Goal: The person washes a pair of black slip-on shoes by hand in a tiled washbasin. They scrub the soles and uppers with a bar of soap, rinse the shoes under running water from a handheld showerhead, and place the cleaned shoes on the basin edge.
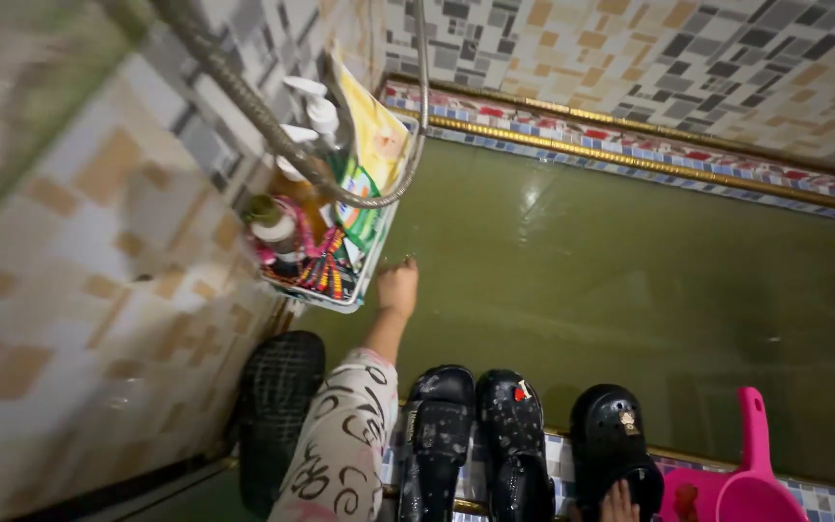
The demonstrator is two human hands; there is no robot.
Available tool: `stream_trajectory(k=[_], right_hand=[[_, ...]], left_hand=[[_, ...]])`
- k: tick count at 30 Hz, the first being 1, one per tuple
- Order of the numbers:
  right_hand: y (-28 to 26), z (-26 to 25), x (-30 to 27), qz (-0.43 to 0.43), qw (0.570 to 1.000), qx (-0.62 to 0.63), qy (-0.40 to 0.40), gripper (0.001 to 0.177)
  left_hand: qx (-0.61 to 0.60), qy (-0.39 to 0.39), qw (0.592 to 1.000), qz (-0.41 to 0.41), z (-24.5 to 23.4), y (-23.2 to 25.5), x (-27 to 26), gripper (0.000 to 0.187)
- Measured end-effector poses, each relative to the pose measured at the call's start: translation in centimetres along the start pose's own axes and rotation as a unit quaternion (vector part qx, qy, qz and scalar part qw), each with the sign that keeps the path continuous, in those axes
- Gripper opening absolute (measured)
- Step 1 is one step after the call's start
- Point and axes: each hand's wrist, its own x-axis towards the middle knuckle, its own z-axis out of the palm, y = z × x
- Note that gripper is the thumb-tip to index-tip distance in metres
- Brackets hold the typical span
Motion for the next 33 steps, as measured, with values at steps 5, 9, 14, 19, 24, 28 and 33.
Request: stream_trajectory(k=[5,9,14,19,24,28,33], right_hand=[[0.0,-2.7,-2.0,-0.006,1.000,-0.012,0.012,0.090],[0.4,-4.8,-1.9,-0.014,0.999,-0.017,0.033,0.090],[0.9,-7.1,-4.6,-0.019,0.999,-0.016,0.045,0.091],[-0.1,-4.3,-3.4,-0.022,0.998,-0.011,0.050,0.092],[-0.3,-3.6,-4.7,-0.033,0.998,-0.008,0.047,0.092],[-0.3,-3.8,-4.5,-0.034,0.998,-0.007,0.050,0.093],[0.2,-3.2,-4.5,-0.031,0.998,-0.007,0.049,0.094]], left_hand=[[-0.073,0.023,0.994,0.074,-6.7,3.3,-0.2,0.015],[-0.154,0.019,0.971,0.180,-14.3,4.9,0.4,0.036],[-0.237,0.030,0.928,0.287,-26.3,6.2,1.1,0.059],[-0.260,0.053,0.937,0.229,-32.0,4.4,2.6,0.043],[-0.318,0.035,0.941,0.111,-36.3,-0.6,1.3,0.039],[-0.297,0.061,0.953,0.026,-37.0,-3.5,0.6,0.029],[-0.220,0.181,0.959,0.016,-35.6,-5.0,0.5,0.021]])
